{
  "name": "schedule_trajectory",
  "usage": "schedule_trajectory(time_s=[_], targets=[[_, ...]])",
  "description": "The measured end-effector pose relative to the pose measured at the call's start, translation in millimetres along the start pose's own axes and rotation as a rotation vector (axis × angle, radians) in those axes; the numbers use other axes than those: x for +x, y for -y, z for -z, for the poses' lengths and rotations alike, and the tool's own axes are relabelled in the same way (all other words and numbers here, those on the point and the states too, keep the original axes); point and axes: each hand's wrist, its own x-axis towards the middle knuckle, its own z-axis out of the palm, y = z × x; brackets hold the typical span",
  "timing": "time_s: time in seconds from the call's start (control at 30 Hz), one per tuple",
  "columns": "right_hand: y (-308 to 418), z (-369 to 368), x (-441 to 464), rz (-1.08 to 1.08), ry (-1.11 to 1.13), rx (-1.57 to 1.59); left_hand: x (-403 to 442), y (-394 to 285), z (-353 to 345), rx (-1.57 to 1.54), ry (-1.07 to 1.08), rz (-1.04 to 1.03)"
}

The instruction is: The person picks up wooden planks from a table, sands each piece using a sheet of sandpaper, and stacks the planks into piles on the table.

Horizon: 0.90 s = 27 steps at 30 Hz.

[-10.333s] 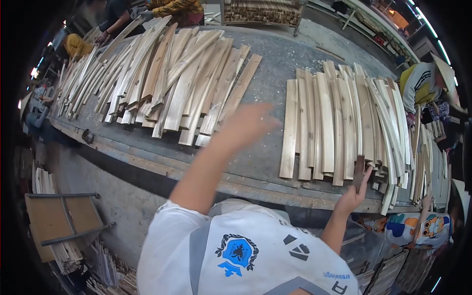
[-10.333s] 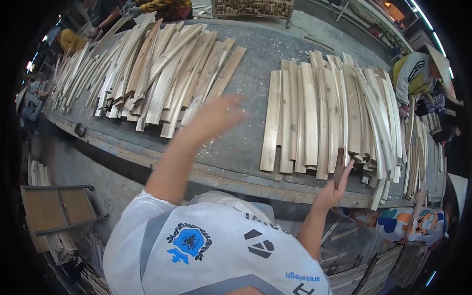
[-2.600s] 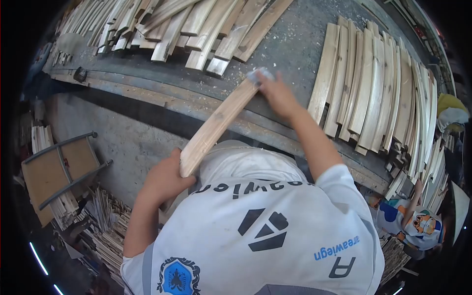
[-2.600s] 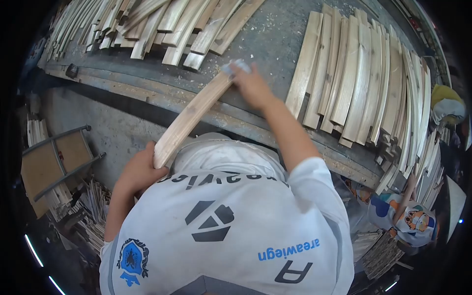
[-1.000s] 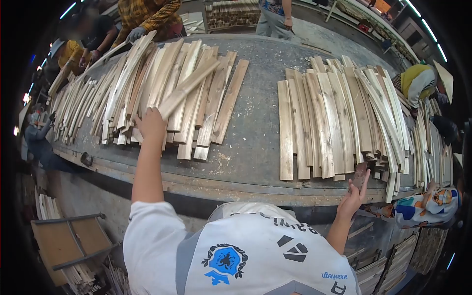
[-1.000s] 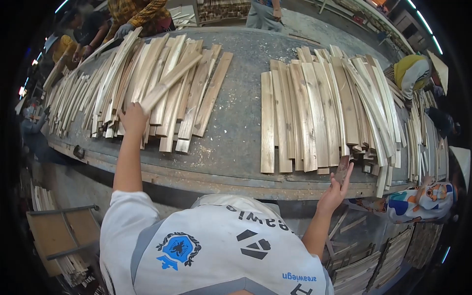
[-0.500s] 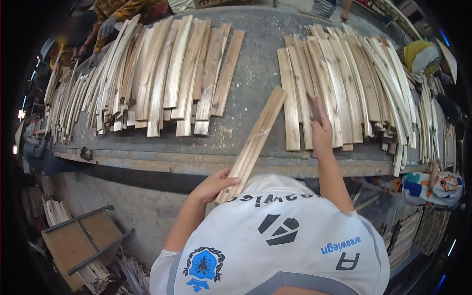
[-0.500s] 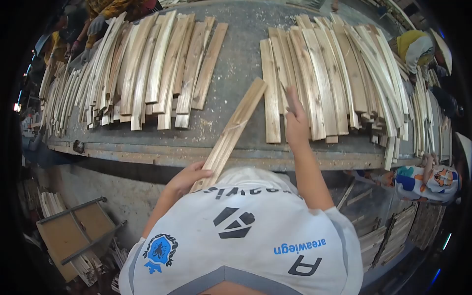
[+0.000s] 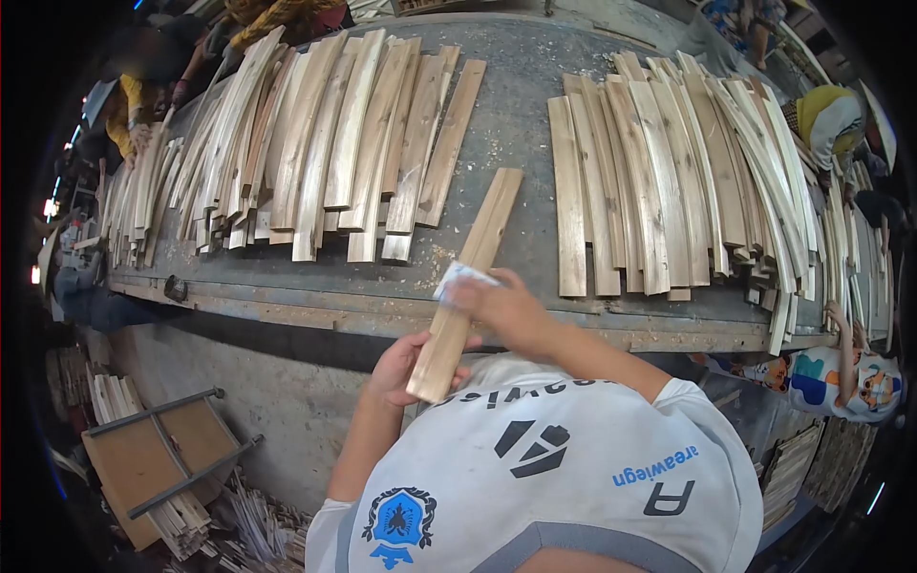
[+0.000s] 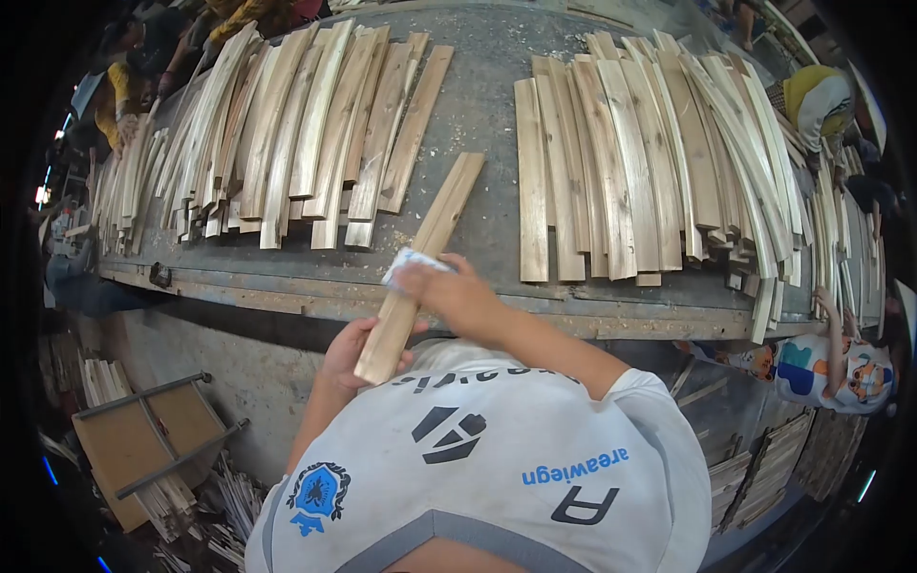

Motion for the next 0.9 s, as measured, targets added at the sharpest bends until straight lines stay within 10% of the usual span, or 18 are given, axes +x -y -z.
schedule_trajectory(time_s=[0.2, 0.33, 0.43, 0.53, 0.6, 0.7, 0.77, 0.83, 0.9], targets=[[-88.7, 14.5, 19.5, -0.159, -0.032, -0.125, -2.6, 25.0, -2.5, 0.158, -0.221, -0.001], [-39.1, 18.4, 25.2, 0.347, 0.188, 0.171, -12.9, 32.5, -3.8, 0.181, -0.123, 0.005], [-115.2, 20.4, 33.8, -0.006, 0.004, -0.094, -17.5, 41.9, -4.8, 0.393, -0.219, -0.034], [-84.5, 29.6, 27.6, -0.088, 0.146, 0.086, -21.8, 42.6, -19.1, 0.251, -0.19, -0.018], [-39.6, 13.1, 1.0, 0.367, -0.092, 0.063, -23.0, 44.0, -30.4, 0.279, -0.124, -0.011], [-14.9, 70.4, -31.6, 0.234, 0.041, 0.065, -0.5, 38.1, -51.4, 0.449, -0.006, 0.011], [-24.6, 119.5, -53.0, -0.19, -0.038, -0.012, 32.1, 30.3, -87.6, 0.669, -0.002, -0.02], [-45.9, 132.5, -93.5, -0.187, -0.735, 0.342, 91.8, 24.5, -144.3, 0.965, -0.011, -0.134], [-70.8, 164.3, -134.2, -0.197, -0.896, 0.051, 171.9, 33.5, -182.4, 1.254, 0.252, -0.417]])
